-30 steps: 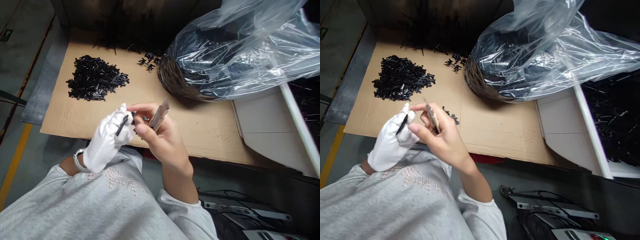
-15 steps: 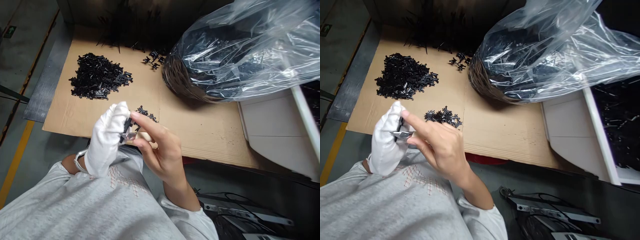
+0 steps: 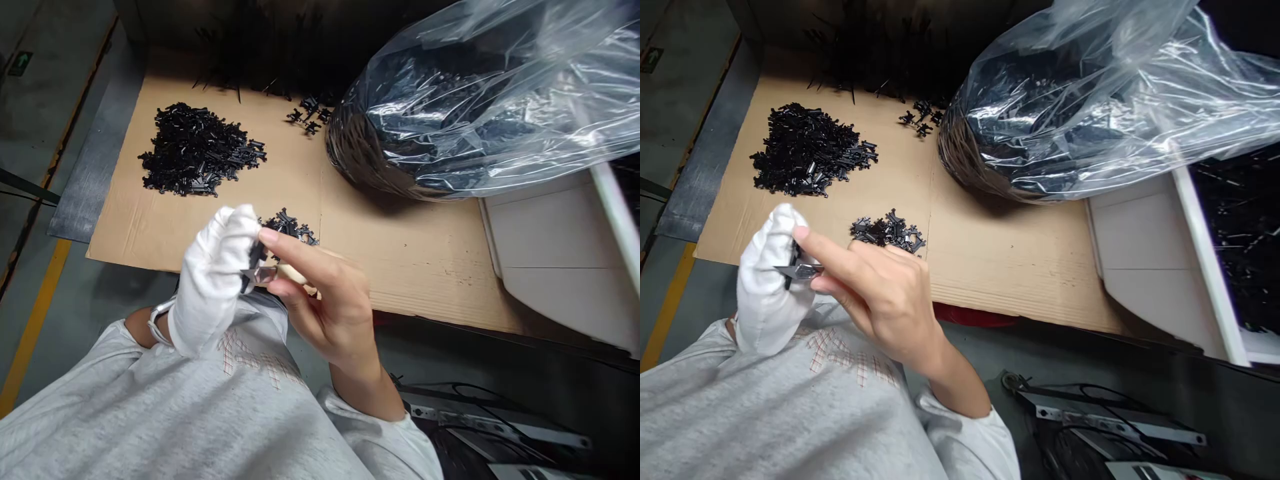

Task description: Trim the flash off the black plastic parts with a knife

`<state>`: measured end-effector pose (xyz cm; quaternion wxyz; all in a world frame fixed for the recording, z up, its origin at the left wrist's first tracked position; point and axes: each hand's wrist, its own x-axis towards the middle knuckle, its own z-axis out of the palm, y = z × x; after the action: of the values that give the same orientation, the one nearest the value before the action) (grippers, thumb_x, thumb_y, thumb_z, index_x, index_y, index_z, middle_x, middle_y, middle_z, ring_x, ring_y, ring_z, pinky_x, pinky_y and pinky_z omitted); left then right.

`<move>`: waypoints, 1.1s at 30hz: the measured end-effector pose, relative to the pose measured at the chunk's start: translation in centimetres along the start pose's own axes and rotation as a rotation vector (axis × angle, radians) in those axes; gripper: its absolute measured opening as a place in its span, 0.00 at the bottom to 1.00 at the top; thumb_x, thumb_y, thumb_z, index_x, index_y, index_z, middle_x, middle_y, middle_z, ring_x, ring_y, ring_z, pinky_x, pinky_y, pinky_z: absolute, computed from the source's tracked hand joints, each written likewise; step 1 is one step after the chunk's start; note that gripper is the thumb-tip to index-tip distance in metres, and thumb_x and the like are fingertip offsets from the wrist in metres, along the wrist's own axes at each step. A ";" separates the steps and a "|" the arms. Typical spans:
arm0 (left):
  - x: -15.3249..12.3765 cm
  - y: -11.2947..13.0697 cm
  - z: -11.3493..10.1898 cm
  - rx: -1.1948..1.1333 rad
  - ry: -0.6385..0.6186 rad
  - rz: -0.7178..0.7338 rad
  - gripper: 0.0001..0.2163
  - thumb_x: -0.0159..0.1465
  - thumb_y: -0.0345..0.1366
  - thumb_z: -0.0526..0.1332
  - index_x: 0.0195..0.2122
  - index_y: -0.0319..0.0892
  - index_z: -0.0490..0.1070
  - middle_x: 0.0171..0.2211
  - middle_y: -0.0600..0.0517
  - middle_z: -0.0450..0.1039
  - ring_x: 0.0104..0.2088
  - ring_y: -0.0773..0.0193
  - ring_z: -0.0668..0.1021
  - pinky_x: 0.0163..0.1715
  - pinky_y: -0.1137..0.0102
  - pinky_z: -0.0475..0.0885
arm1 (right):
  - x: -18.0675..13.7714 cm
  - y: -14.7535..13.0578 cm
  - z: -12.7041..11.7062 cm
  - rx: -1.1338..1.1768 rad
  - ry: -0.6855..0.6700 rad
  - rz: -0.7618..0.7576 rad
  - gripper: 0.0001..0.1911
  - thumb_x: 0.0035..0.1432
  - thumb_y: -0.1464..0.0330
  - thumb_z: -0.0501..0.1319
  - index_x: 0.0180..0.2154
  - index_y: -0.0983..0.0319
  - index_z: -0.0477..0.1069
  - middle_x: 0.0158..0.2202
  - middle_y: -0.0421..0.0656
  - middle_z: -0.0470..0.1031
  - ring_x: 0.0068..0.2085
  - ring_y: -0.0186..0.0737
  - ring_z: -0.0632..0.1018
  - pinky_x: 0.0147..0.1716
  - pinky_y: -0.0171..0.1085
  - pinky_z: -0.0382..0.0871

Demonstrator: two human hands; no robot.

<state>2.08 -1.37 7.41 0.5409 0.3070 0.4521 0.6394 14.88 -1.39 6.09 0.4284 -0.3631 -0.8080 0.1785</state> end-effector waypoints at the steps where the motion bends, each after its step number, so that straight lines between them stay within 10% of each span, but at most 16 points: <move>1: 0.0 0.0 -0.1 0.012 -0.010 0.002 0.16 0.55 0.49 0.65 0.25 0.40 0.69 0.21 0.62 0.67 0.21 0.80 0.72 0.19 0.85 0.70 | 0.0 0.0 0.0 0.008 -0.003 0.003 0.18 0.67 0.65 0.56 0.57 0.55 0.67 0.27 0.38 0.76 0.25 0.33 0.74 0.26 0.34 0.70; 14: -0.6 -0.3 -0.6 0.190 -0.064 0.011 0.14 0.69 0.40 0.55 0.25 0.44 0.66 0.20 0.58 0.64 0.18 0.76 0.68 0.13 0.78 0.64 | 0.2 0.4 0.3 0.008 0.005 -0.045 0.19 0.68 0.64 0.53 0.59 0.52 0.65 0.24 0.36 0.70 0.23 0.32 0.71 0.26 0.32 0.67; 33: -0.4 -0.8 -0.4 -0.070 0.022 0.081 0.12 0.57 0.45 0.67 0.25 0.43 0.72 0.23 0.61 0.72 0.23 0.76 0.73 0.22 0.78 0.72 | 0.1 0.3 0.4 0.023 0.024 -0.068 0.19 0.68 0.61 0.52 0.59 0.52 0.65 0.22 0.36 0.69 0.26 0.35 0.76 0.29 0.34 0.72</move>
<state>2.11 -1.88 6.59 0.5200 0.2986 0.4228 0.6795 14.63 -1.08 5.75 0.4482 -0.3324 -0.8125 0.1688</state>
